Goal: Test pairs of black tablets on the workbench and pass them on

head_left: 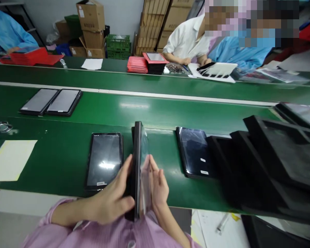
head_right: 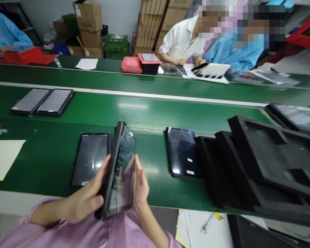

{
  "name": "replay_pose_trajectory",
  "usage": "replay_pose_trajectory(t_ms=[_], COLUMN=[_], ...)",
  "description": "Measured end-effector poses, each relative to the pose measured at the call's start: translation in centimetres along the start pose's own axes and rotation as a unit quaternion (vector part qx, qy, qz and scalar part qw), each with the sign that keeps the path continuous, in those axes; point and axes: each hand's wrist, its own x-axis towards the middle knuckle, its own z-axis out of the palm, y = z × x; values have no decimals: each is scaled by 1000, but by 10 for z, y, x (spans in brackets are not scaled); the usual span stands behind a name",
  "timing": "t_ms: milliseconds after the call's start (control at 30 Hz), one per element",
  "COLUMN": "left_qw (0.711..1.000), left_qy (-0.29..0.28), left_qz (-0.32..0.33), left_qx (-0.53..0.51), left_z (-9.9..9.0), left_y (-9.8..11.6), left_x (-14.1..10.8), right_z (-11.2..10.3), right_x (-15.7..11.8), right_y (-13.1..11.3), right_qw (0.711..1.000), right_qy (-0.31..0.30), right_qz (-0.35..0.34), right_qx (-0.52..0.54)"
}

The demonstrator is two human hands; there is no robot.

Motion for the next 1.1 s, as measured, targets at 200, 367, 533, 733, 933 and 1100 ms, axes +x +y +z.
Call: replay_pose_trajectory(t_ms=[200, 367, 533, 733, 933, 1100], left_qw=[991, 954, 936, 956, 924, 913], left_qy=[122, 289, 344, 272, 362, 340], left_qz=[-51, -49, -74, -102, -69, -11], left_qx=[15, -60, -1, -34, -99, -225], left_z=[-23, -60, -97, -104, -83, -61], left_y=[2, -35, -77, -93, -93, -116], left_x=[-53, -52, -55, -47, -24, 20], right_z=[60, 83, 98, 70, -3, -25], right_x=[-4, 14, 26, 24, -13, -17], right_y=[4, 16, 25, 16, 2, 15], right_qw=[1000, 998, 993, 988, 938, 921], right_qy=[17, -28, -78, -11, -199, -226], right_qz=[-2, -46, -65, -47, 194, 281], right_qx=[-3, 26, -63, -145, -207, -147])
